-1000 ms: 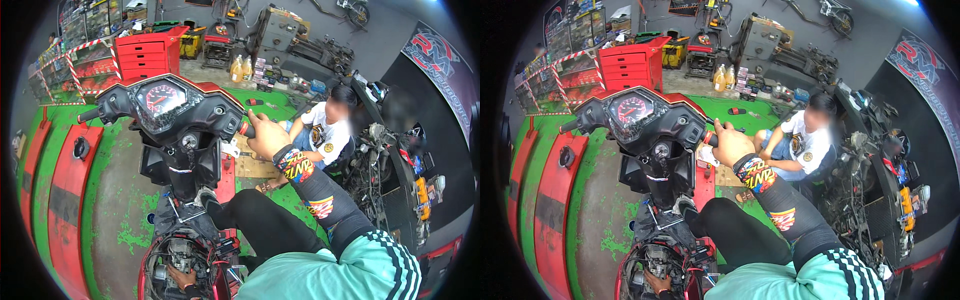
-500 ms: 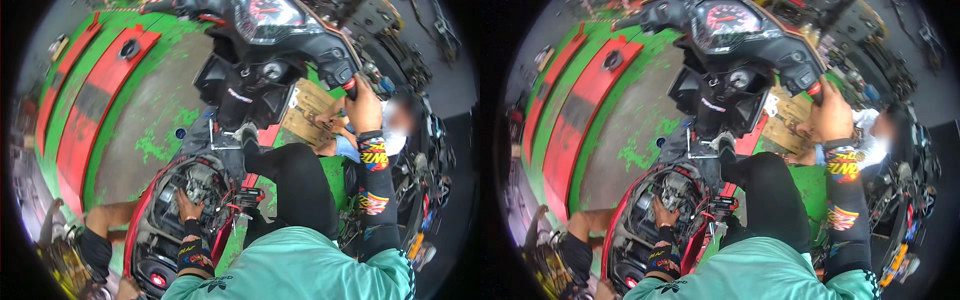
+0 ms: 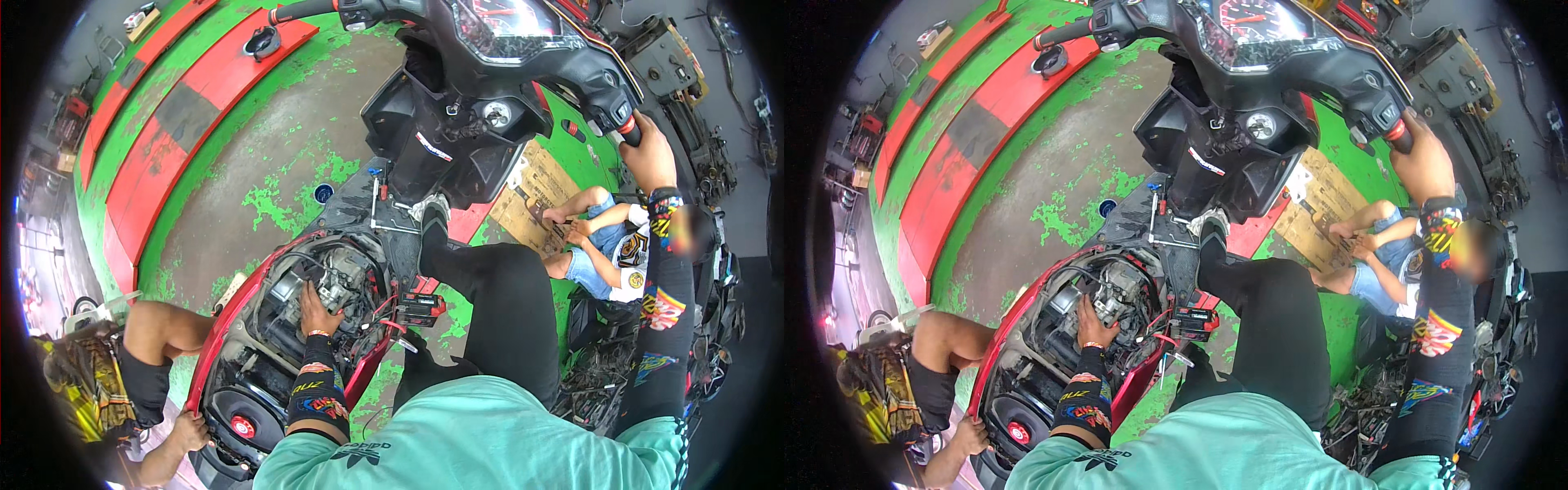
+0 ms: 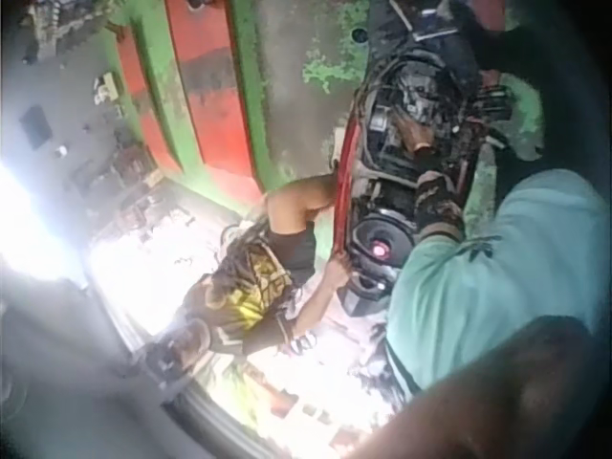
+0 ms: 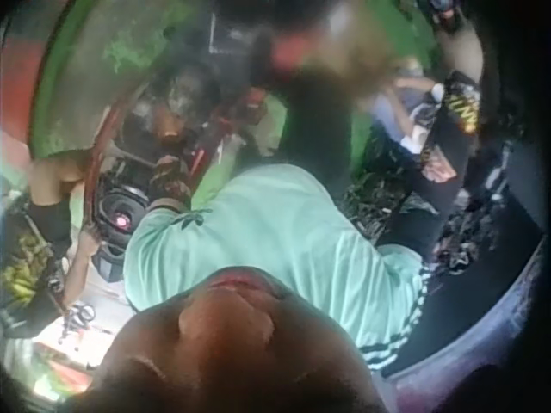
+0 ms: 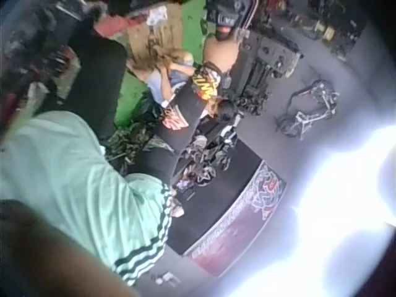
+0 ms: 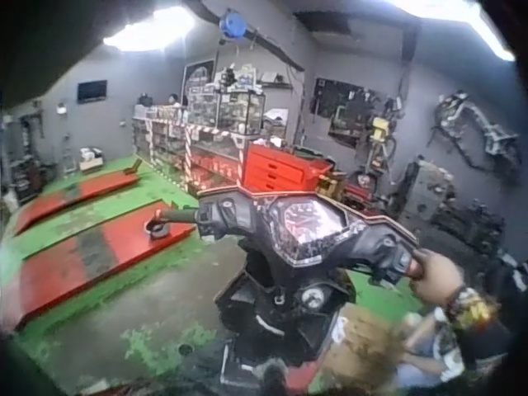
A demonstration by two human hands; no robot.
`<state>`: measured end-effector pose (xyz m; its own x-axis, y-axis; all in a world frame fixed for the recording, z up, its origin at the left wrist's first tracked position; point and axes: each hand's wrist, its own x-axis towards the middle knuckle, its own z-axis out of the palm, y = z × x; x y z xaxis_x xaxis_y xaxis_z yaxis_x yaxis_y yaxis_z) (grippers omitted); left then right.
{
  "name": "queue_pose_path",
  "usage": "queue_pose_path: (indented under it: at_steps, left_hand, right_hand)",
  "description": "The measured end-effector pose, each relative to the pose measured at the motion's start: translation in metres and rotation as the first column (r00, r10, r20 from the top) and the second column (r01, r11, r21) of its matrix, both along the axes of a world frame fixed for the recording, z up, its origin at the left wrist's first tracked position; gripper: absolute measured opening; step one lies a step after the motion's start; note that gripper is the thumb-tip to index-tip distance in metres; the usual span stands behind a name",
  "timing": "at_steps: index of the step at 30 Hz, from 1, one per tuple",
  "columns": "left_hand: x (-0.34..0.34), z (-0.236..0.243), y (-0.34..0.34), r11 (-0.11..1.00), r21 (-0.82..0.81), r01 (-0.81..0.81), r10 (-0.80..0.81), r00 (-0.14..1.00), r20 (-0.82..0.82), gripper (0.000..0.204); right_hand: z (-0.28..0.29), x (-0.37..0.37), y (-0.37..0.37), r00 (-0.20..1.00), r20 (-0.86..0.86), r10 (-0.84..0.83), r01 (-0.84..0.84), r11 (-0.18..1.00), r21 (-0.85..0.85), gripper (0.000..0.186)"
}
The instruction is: Repairing and inspecting the engine components of a red motorcycle.
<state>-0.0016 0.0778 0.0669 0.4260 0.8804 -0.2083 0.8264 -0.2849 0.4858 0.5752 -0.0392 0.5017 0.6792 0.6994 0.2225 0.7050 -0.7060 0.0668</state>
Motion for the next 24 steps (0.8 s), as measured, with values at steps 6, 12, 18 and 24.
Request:
queue_pose_path:
  at_steps: [6, 12, 18, 24]
  left_hand:
    - [0.000, -0.001, 0.002, 1.000, -0.007, 0.003, -0.004, 1.000, -0.024, 0.115]
    - [0.010, 0.001, 0.006, 1.000, -0.017, 0.012, -0.012, 1.000, 0.013, 0.116]
    - [-0.006, -0.009, 0.002, 1.000, -0.014, 0.004, -0.005, 1.000, -0.018, 0.116]
    - [-0.003, -0.003, 0.000, 0.999, -0.033, -0.026, 0.025, 0.999, -0.040, 0.116]
  right_hand:
    - [-0.006, -0.010, 0.005, 0.985, 0.148, -0.088, 0.082, 0.996, 0.043, 0.058]
    - [0.008, -0.018, -0.004, 0.964, 0.258, -0.063, 0.046, 0.996, 0.070, 0.058]
    - [-0.023, -0.048, -0.011, 0.945, 0.289, -0.154, 0.130, 0.987, 0.099, 0.063]
    - [-0.016, -0.044, -0.011, 0.966, 0.242, -0.089, 0.070, 0.994, 0.088, 0.073]
